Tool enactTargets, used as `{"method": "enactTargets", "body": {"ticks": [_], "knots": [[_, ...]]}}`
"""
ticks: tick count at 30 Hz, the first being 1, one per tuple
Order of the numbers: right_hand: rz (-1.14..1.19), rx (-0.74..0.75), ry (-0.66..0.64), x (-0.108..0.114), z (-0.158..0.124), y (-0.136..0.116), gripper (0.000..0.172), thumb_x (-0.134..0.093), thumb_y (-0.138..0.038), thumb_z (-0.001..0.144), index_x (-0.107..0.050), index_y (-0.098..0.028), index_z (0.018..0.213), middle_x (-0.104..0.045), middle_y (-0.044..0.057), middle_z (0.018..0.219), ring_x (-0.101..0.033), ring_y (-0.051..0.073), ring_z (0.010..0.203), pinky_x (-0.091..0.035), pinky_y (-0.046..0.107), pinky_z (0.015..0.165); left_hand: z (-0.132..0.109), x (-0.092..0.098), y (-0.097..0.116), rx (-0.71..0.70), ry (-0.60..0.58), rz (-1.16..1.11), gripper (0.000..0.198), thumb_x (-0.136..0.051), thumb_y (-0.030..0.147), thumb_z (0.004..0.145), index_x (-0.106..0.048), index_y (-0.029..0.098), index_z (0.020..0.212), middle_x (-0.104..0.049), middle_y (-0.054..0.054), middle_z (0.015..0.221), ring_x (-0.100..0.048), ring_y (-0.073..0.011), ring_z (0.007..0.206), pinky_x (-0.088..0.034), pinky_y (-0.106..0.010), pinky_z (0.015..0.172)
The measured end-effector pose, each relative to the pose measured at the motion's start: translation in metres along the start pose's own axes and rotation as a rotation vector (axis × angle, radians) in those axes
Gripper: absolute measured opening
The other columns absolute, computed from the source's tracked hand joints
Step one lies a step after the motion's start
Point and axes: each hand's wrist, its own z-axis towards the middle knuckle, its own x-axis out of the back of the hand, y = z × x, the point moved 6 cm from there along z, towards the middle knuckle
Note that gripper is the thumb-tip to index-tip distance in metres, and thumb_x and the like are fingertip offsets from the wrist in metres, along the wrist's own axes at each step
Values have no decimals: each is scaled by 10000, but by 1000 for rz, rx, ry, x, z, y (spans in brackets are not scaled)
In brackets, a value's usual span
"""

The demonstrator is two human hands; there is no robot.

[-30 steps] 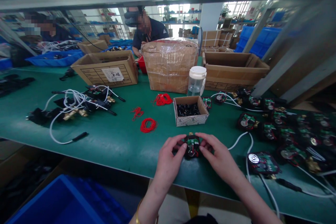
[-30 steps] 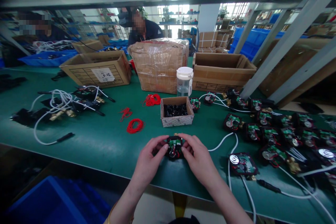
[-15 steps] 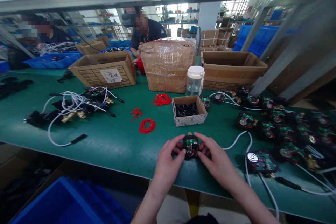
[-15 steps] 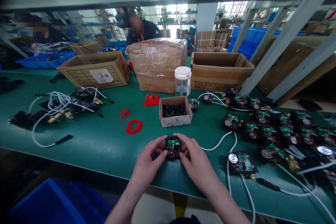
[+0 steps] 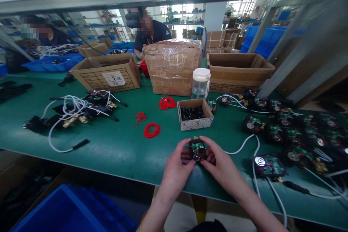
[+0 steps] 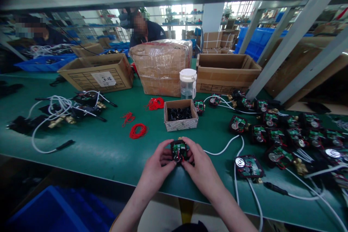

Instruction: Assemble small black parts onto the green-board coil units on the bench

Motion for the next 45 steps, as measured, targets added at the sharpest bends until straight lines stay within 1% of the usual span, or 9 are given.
{"method": "enactTargets", "body": {"ticks": [7,13,20,24,27,32,36,40,45], "knots": [[92,-46,20,-3,1,-5,643,-627,-155,807,-503,-317,1417,-636,-2,992,-611,192,807,-516,339,745,-1,-3,3,18,45,22,607,-689,29,729,-579,222,1294,-731,-31,983,-709,-172,858,-574,-297,782],[170,-49,-18,2,2,-9,591,-592,-153,810,-538,-308,1379,-593,-36,846,-595,171,721,-512,308,681,3,0,0,18,-20,-44,629,-657,-4,721,-587,235,1299,-725,-25,967,-705,-175,885,-578,-301,798],[120,-43,-108,18,2,-7,603,-561,-207,861,-493,-321,1450,-653,0,967,-646,180,807,-554,352,768,2,4,-6,6,-129,-153,670,-546,-22,778,-545,246,1392,-708,-56,1076,-702,-175,963,-564,-360,930],[-35,-11,94,60,25,-24,537,-598,-318,894,-509,-266,1422,-659,30,996,-658,195,839,-562,361,763,0,5,-9,23,-152,-153,775,-551,-50,738,-489,242,1453,-689,-76,1143,-692,-181,1005,-556,-374,960],[-268,149,213,77,62,-56,309,-568,-259,929,-632,-215,1228,-677,51,991,-660,195,853,-557,352,782,-2,5,-9,32,-126,-139,815,-590,-51,721,-462,234,1474,-675,-82,1155,-681,-185,1019,-550,-378,973],[-741,156,-4,42,143,-81,258,-550,-67,933,-705,-158,1119,-704,124,1112,-667,220,1047,-510,352,960,-4,2,-9,18,-88,-96,848,-625,-50,701,-459,245,1479,-657,-77,1175,-665,-189,1041,-530,-395,1005],[-863,30,-198,5,191,-67,183,-694,-254,950,-699,-147,1098,-709,107,1127,-680,235,1043,-555,417,937,-3,0,-11,9,-83,-73,875,-640,-53,683,-452,243,1486,-650,-73,1182,-654,-196,1045,-520,-404,1010],[-949,-80,-347,-14,208,-49,306,-697,-360,961,-658,-145,1175,-674,97,1193,-675,234,1041,-581,431,903,-1,1,-16,-1,-73,-79,880,-648,-58,668,-461,230,1478,-644,-73,1184,-648,-196,1040,-510,-406,1023],[-1001,-89,-353,-7,205,-46,311,-670,-363,978,-645,-165,1217,-644,107,1267,-646,251,1117,-558,454,955,-3,1,-16,-5,-81,-66,862,-648,-49,678,-466,239,1470,-637,-78,1222,-648,-195,1052,-500,-409,1036]]}}
